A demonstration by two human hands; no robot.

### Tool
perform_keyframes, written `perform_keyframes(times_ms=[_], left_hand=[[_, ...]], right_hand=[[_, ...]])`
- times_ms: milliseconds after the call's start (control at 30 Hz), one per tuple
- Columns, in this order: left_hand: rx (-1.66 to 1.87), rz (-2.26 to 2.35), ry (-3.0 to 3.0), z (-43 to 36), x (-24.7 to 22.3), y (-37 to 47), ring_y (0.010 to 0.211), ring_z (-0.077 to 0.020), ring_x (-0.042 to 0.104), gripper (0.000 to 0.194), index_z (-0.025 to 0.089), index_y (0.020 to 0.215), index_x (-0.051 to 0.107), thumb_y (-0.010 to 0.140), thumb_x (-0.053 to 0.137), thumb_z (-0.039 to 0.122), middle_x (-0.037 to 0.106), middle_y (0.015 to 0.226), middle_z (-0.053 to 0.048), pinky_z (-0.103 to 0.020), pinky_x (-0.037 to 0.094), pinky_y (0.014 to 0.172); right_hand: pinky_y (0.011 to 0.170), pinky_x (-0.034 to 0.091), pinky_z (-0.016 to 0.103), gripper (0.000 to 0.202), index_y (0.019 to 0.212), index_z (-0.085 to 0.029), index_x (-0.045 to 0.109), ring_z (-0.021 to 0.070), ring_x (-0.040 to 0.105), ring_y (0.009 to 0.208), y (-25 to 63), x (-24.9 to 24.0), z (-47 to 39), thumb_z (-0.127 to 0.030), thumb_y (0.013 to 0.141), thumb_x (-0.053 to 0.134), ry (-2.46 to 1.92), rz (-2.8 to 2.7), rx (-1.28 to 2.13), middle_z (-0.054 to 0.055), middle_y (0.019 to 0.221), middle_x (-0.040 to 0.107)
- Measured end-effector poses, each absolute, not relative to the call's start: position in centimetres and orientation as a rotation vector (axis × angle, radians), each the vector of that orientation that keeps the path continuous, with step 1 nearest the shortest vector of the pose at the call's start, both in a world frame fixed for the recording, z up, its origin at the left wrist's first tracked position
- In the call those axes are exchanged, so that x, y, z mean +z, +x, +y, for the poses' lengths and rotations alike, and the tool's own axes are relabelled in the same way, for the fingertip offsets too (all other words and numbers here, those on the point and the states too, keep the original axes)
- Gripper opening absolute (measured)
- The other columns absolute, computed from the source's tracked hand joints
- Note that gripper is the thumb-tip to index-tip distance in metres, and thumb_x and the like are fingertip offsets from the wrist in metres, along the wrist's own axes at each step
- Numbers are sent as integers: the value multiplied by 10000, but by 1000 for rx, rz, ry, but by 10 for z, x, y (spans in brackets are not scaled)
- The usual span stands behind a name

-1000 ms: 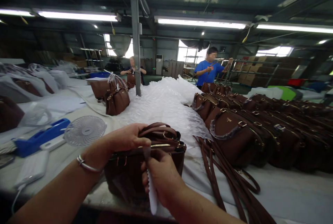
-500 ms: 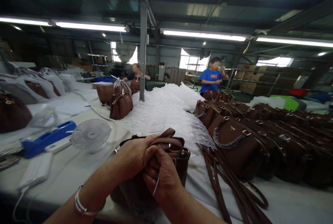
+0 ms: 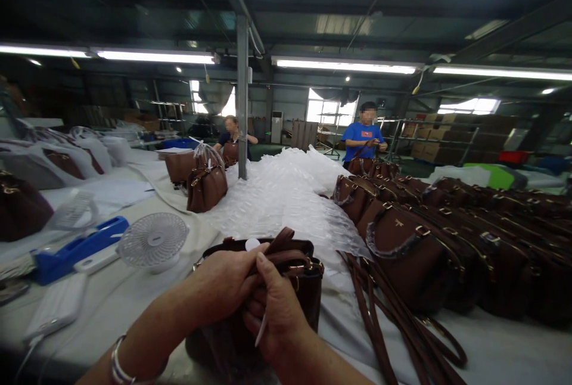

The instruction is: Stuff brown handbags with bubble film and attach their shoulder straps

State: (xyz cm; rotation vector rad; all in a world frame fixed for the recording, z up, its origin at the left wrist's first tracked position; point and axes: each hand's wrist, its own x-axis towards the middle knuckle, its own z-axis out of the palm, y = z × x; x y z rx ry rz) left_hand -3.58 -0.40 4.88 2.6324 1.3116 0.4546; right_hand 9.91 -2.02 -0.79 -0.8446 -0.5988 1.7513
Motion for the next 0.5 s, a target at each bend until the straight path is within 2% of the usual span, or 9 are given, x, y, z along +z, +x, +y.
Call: perform_keyframes(times_ms=[67, 133, 233, 300, 367, 400, 467, 500], left_hand=[[506, 1244, 2657, -4, 43, -42, 1164, -370, 680, 641, 198, 1549, 401, 976, 571, 429, 692, 1318, -164, -463, 546, 944], [595, 1238, 2647, -2, 33, -47, 1172, -368, 671, 794, 184, 1592, 300, 933, 644, 464, 687, 1320, -168, -455, 539, 956], [735, 1350, 2568, 2, 16, -51, 1061, -350, 710, 900, 163, 1634, 105, 959, 584, 518, 741, 1184, -153, -447, 544, 898], [786, 1429, 2517, 3, 11, -50, 1022, -351, 718, 917, 120, 1633, 22, 983, 516, 538, 752, 1141, -156, -451, 536, 881], [821, 1460, 2491, 3, 12, -47, 1003, -344, 720, 828, 109, 1626, 114, 1005, 446, 545, 754, 1133, -158, -427, 526, 848], [830, 1450, 2483, 2, 14, -45, 989, -329, 722, 719, 136, 1596, 257, 1019, 407, 538, 757, 1124, -146, -402, 518, 819], [857, 1409, 2451, -1, 21, -40, 929, -276, 723, 498, 206, 1331, 600, 1044, 333, 514, 767, 1052, -104, -344, 489, 747], [878, 1392, 2420, -2, 24, -38, 890, -246, 716, 468, 226, 1139, 680, 1053, 308, 497, 767, 997, -81, -322, 471, 722]], right_hand=[[399, 404, 194, 399, 847, -210, 613, 98, 509, 418, 97, -2, -19, -496, 710, 854, -817, -351, 1779, -33, 566, 615], [353, 346, 166, 321, 810, -192, 606, 58, 405, 350, 95, 3, -17, -371, 715, 856, -744, -209, 1818, -62, 507, 568], [303, 249, 140, 328, 726, -184, 569, 25, 262, 308, 92, 3, -15, -331, 702, 861, -671, -183, 1878, -108, 410, 436], [291, 214, 136, 418, 667, -194, 524, 23, 238, 308, 92, 0, -14, -359, 641, 908, -658, -200, 1886, -129, 377, 354], [287, 209, 141, 523, 622, -206, 477, 25, 240, 311, 92, -5, -14, -393, 554, 960, -655, -226, 1869, -138, 366, 314], [287, 210, 145, 562, 611, -210, 462, 26, 241, 312, 93, -6, -14, -409, 515, 978, -658, -241, 1861, -139, 365, 310], [289, 204, 147, 609, 611, -213, 449, 26, 245, 316, 93, -8, -15, -433, 462, 998, -679, -263, 1844, -137, 372, 325], [293, 201, 145, 617, 620, -214, 451, 26, 248, 321, 93, -9, -15, -438, 452, 1001, -690, -268, 1833, -136, 379, 335]])
